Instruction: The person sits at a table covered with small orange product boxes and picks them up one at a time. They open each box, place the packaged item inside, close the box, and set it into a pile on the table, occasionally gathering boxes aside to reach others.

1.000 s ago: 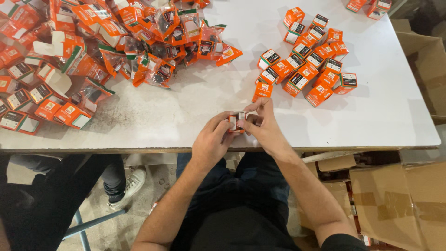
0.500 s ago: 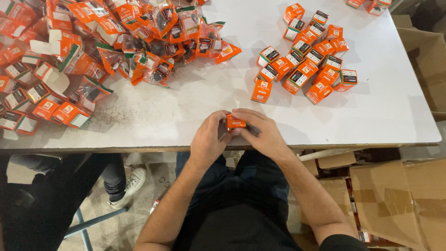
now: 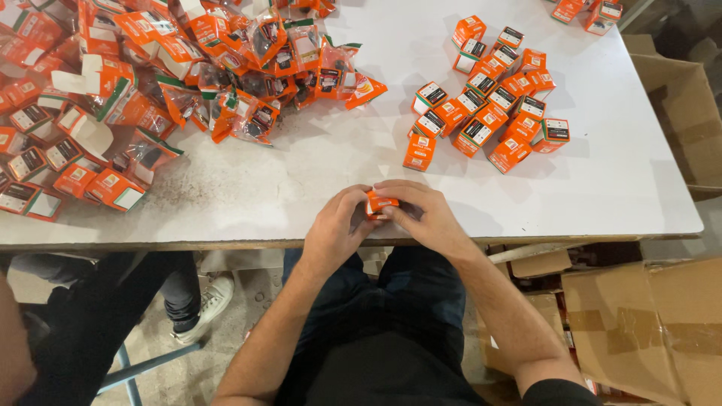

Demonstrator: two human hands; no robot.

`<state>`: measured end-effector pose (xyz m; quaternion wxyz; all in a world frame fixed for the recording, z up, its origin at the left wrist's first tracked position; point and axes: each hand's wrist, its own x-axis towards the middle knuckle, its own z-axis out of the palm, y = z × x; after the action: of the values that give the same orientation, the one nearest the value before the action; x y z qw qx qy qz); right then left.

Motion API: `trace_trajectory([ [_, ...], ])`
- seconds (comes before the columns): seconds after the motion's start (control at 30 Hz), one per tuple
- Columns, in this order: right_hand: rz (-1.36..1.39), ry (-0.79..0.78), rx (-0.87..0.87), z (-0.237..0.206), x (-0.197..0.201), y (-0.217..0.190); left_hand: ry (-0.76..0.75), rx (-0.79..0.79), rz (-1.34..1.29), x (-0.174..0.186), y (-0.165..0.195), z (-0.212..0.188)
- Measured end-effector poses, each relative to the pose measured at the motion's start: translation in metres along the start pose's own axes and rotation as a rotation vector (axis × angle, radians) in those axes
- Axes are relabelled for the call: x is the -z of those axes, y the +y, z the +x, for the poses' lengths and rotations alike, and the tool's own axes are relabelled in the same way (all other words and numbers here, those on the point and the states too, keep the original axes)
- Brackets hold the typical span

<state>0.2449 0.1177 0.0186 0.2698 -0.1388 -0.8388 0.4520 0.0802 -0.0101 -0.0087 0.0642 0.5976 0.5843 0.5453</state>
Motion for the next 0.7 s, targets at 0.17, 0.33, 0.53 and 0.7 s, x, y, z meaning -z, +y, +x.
trace_trajectory([
  [0.17,-0.147,0.003,0.099,-0.003,-0.002,0.001,0.033,-0.032,0.093,-0.004,-0.001,-0.006],
  [0.33,-0.389,-0.072,0.251,-0.005,0.003,-0.005,0.021,-0.075,0.173,-0.005,0.001,-0.007],
  [0.53,-0.724,0.004,0.384,-0.015,0.0,-0.015,0.044,-0.367,0.45,0.0,0.012,-0.003],
  [0.7,-1.007,0.123,0.494,0.017,0.002,0.002,-0.013,-0.204,0.403,0.017,0.011,0.008],
])
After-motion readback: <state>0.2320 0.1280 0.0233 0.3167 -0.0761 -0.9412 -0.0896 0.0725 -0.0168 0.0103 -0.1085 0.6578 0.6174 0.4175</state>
